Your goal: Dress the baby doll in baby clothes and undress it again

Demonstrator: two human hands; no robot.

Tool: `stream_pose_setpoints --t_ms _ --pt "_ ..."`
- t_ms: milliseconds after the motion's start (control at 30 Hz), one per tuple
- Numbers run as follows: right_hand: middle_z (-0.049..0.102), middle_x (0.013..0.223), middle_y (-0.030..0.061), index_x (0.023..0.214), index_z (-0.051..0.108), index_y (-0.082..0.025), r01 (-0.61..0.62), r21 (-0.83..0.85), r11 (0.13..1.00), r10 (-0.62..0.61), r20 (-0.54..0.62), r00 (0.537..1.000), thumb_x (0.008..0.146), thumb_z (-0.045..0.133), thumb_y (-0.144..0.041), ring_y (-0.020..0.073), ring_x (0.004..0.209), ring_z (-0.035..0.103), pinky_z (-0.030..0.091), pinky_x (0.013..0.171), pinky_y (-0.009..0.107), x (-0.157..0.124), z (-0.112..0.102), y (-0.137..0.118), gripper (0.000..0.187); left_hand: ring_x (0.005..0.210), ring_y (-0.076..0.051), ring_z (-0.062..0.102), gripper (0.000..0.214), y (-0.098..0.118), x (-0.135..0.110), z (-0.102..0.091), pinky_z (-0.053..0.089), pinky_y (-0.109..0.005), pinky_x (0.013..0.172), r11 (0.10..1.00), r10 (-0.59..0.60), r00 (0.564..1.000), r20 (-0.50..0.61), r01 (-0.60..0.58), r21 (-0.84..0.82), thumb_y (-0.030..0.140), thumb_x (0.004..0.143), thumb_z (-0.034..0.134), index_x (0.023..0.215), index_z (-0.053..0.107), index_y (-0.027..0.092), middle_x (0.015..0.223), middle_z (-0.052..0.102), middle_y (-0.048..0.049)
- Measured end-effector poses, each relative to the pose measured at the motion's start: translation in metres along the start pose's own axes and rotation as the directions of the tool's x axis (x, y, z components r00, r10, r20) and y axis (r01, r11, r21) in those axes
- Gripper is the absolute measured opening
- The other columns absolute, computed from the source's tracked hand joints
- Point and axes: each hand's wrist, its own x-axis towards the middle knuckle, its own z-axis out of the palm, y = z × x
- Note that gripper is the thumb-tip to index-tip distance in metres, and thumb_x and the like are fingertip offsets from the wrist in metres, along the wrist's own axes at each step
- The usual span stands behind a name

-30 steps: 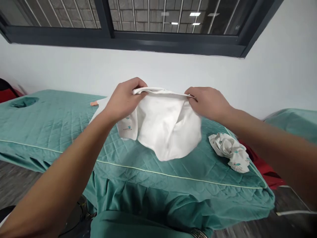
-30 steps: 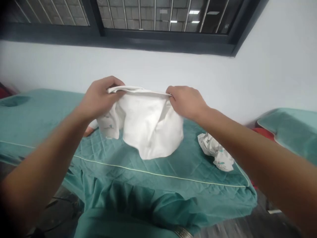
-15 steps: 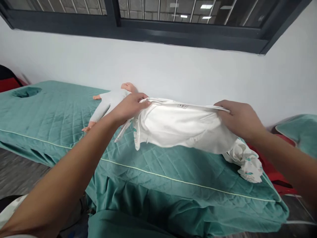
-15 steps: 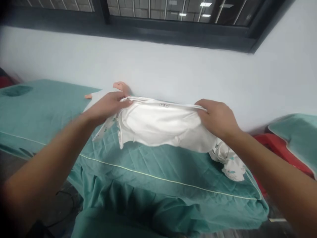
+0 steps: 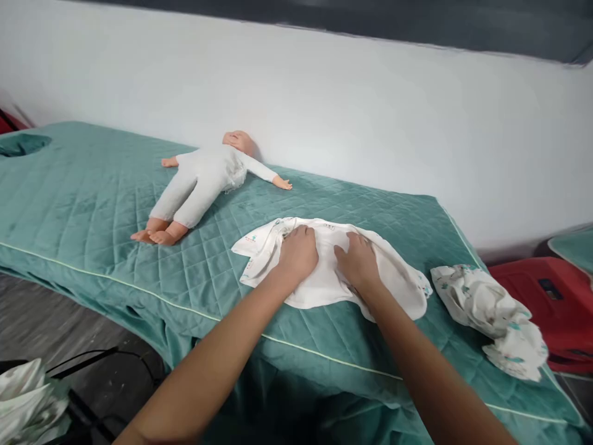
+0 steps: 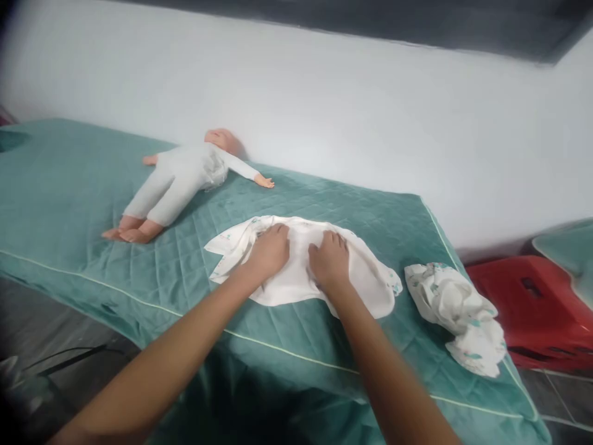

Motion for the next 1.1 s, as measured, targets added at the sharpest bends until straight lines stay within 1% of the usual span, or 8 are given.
stream_pose_setpoints --t_ms 167,300,367,467,633,800,967,1100 --pt "0.043 0.155 0.0232 0.143 0.045 -0.007 -0.073 -0.110 0.991 0.075 0.012 0.997 0.097 0.042 -0.041 0.0395 0.144 0.037 0.025 0.118 0.053 0.010 -0.002 -0.001 0.057 0.148 -0.033 0.037 0.048 0.001 0.016 -0.001 0.030 -0.052 0.121 0.992 -0.064 0.998 0.010 0.062 0.113 0.017 0.096 0.037 0.140 0.052 0.006 0.156 0.045 -0.0221" --pt "0.026 0.165 0.0214 0.152 0.035 -0.010 -0.069 -0.117 0.991 0.056 -0.110 0.992 0.097 0.043 -0.043 0.0427 0.149 0.026 0.022 0.120 0.056 0.009 0.007 -0.001 0.065 0.155 -0.039 0.018 0.061 0.006 0.019 0.003 0.025 -0.068 0.119 0.982 -0.131 0.991 0.016 0.128 0.141 0.025 0.097 0.037 0.156 0.036 0.010 0.168 0.024 -0.0174" --pt "0.026 0.165 0.0214 0.146 0.041 -0.009 -0.043 -0.094 0.995 0.025 -0.185 0.982 0.096 0.046 -0.041 0.0415 0.148 0.028 0.024 0.119 0.055 0.008 0.010 -0.001 0.060 0.157 -0.039 0.013 0.063 0.007 0.019 0.004 0.028 -0.073 0.116 0.982 -0.143 0.990 0.001 0.141 0.128 0.028 0.098 0.035 0.159 0.030 0.016 0.171 0.016 -0.0123" --pt "0.028 0.163 0.0228 0.129 0.052 -0.010 0.007 -0.093 0.996 -0.032 -0.267 0.963 0.093 0.050 -0.037 0.0405 0.146 0.031 0.027 0.117 0.055 0.010 0.010 0.001 0.046 0.158 -0.037 0.007 0.063 0.006 0.023 0.002 0.035 -0.072 0.111 0.982 -0.160 0.986 -0.054 0.165 0.093 0.032 0.099 0.031 0.161 0.025 0.023 0.172 0.008 -0.0079" --pt "0.037 0.158 0.0196 0.117 0.058 -0.013 0.075 -0.164 0.984 -0.122 -0.296 0.947 0.094 0.048 -0.037 0.0394 0.140 0.034 0.028 0.115 0.053 0.026 -0.001 0.006 0.034 0.159 -0.036 0.003 0.065 -0.001 0.043 0.000 0.032 -0.070 0.115 0.982 -0.142 0.981 -0.134 0.157 0.102 0.039 0.100 0.032 0.162 0.021 0.024 0.173 0.005 -0.0087" --pt "0.050 0.141 0.0222 0.117 0.059 -0.013 -0.003 -0.154 0.988 -0.040 -0.276 0.960 0.094 0.048 -0.038 0.0392 0.130 0.042 0.030 0.111 0.056 0.058 -0.002 0.010 0.036 0.159 -0.035 0.003 0.066 -0.009 0.073 0.007 0.022 -0.072 0.118 0.982 -0.133 0.982 -0.133 0.148 0.116 0.041 0.100 0.033 0.163 0.021 0.024 0.172 0.009 -0.0085" --pt "0.033 0.158 0.0249 0.139 0.049 -0.009 -0.080 -0.126 0.989 0.051 -0.224 0.973 0.095 0.044 -0.042 0.0402 0.145 0.028 0.025 0.116 0.058 0.081 0.012 0.009 0.055 0.159 -0.032 0.002 0.063 -0.014 0.090 0.016 0.013 -0.070 0.121 0.983 -0.062 0.984 -0.166 0.089 0.160 0.037 0.101 0.031 0.162 0.023 0.021 0.172 0.007 -0.0079" --pt "0.027 0.163 0.0242 0.155 0.031 -0.007 -0.068 -0.134 0.989 0.027 -0.284 0.958 0.098 0.038 -0.044 0.0389 0.149 0.024 0.023 0.119 0.055 0.081 0.018 0.011 0.069 0.159 -0.030 0.002 0.062 -0.012 0.088 0.015 0.009 -0.068 0.123 0.977 -0.020 0.967 -0.255 0.074 0.202 0.036 0.103 0.027 0.163 0.021 0.022 0.172 0.008 -0.0067"
